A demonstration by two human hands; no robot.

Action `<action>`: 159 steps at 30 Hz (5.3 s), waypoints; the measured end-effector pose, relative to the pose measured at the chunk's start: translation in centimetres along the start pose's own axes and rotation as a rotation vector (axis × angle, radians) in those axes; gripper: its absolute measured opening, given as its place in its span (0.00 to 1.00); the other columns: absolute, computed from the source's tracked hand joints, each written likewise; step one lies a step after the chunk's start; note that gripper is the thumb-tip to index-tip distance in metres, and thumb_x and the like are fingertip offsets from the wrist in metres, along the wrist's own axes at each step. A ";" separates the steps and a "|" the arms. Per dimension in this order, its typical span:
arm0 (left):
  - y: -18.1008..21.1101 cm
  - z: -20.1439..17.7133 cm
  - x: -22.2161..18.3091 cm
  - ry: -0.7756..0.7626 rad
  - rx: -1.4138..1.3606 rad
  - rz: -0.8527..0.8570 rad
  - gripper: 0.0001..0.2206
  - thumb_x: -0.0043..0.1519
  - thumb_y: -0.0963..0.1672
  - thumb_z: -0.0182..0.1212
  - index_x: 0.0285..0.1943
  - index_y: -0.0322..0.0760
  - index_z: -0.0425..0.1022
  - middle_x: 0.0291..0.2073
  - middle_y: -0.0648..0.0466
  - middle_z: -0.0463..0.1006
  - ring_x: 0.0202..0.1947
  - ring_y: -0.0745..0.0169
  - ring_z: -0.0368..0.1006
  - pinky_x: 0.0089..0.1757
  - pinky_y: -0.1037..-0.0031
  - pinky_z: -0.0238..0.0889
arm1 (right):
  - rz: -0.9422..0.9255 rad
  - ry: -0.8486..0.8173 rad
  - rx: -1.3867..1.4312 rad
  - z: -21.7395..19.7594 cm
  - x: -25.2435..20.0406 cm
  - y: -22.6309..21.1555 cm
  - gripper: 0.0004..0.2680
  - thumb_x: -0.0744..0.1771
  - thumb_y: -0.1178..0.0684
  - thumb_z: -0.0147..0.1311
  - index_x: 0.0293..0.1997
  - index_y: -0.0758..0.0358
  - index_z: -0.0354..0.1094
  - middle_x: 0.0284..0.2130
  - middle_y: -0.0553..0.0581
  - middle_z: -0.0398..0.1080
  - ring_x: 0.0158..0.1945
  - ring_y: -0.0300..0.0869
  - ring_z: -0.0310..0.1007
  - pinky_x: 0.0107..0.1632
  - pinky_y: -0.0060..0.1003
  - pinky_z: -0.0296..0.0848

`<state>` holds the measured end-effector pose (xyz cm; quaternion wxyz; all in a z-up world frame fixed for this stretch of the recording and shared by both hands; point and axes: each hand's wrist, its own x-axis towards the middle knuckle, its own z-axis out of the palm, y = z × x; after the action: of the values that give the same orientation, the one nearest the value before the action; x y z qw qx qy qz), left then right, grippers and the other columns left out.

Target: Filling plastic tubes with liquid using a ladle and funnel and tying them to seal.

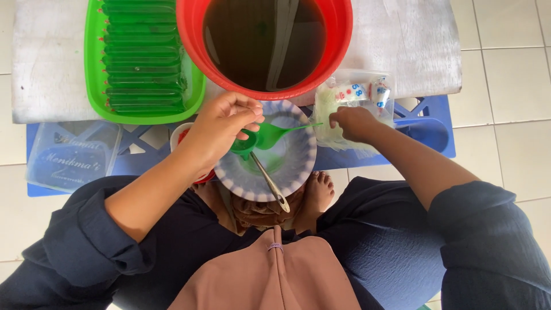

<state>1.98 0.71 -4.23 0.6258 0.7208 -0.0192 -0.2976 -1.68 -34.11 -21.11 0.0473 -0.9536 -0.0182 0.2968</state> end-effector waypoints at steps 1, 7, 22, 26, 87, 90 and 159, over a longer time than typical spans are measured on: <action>-0.3 0.0 0.2 0.006 0.010 0.010 0.12 0.57 0.45 0.67 0.49 0.40 0.78 0.38 0.49 0.85 0.36 0.67 0.83 0.33 0.81 0.74 | -0.087 0.021 -0.073 -0.7 -0.9 -1.2 0.11 0.61 0.61 0.66 0.47 0.56 0.78 0.40 0.60 0.79 0.47 0.57 0.80 0.53 0.52 0.75; -0.2 -0.1 0.2 0.010 0.027 0.022 0.12 0.57 0.45 0.67 0.49 0.40 0.78 0.38 0.49 0.84 0.37 0.66 0.82 0.34 0.80 0.73 | -0.222 0.060 -0.131 0.8 0.4 -0.4 0.05 0.65 0.57 0.62 0.41 0.55 0.81 0.38 0.60 0.78 0.43 0.54 0.81 0.50 0.48 0.74; -1.3 0.2 0.5 0.003 0.112 0.030 0.13 0.57 0.43 0.64 0.50 0.38 0.79 0.39 0.49 0.83 0.38 0.64 0.82 0.35 0.77 0.73 | -0.034 0.157 0.642 -13.3 -7.9 -0.8 0.07 0.65 0.60 0.60 0.45 0.68 0.79 0.38 0.70 0.79 0.47 0.60 0.78 0.54 0.53 0.71; -2.6 1.0 0.8 -0.031 0.175 0.104 0.13 0.56 0.44 0.66 0.50 0.39 0.81 0.39 0.48 0.79 0.38 0.62 0.81 0.34 0.75 0.75 | -0.173 0.276 0.812 -14.6 -8.9 -3.8 0.08 0.65 0.64 0.58 0.47 0.72 0.75 0.35 0.66 0.76 0.43 0.48 0.78 0.52 0.44 0.73; 1.1 -1.8 2.6 0.442 0.418 0.940 0.09 0.70 0.44 0.50 0.44 0.36 0.74 0.36 0.55 0.74 0.36 0.61 0.72 0.39 0.70 0.63 | -0.286 0.147 0.472 -9.5 -0.6 -14.6 0.13 0.66 0.55 0.58 0.57 0.59 0.70 0.44 0.56 0.76 0.43 0.46 0.78 0.46 0.40 0.73; 1.1 -2.1 3.0 0.482 0.359 0.910 0.07 0.68 0.44 0.58 0.47 0.37 0.80 0.35 0.57 0.74 0.34 0.67 0.72 0.36 0.75 0.66 | -0.288 0.185 0.208 -5.4 2.2 -15.0 0.10 0.64 0.58 0.52 0.46 0.52 0.78 0.39 0.48 0.80 0.44 0.46 0.79 0.46 0.45 0.74; 1.6 -1.4 3.9 0.102 0.465 0.401 0.09 0.50 0.45 0.74 0.39 0.45 0.85 0.25 0.58 0.84 0.27 0.66 0.81 0.29 0.78 0.71 | -0.751 1.526 -0.020 -17.3 -6.8 -12.8 0.04 0.67 0.68 0.65 0.42 0.70 0.76 0.31 0.56 0.70 0.26 0.47 0.76 0.31 0.39 0.76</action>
<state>6.35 0.02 -4.25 0.4904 0.8405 -0.1972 -0.1191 2.52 -23.19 -1.79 0.1336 -0.8236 -0.2991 -0.4631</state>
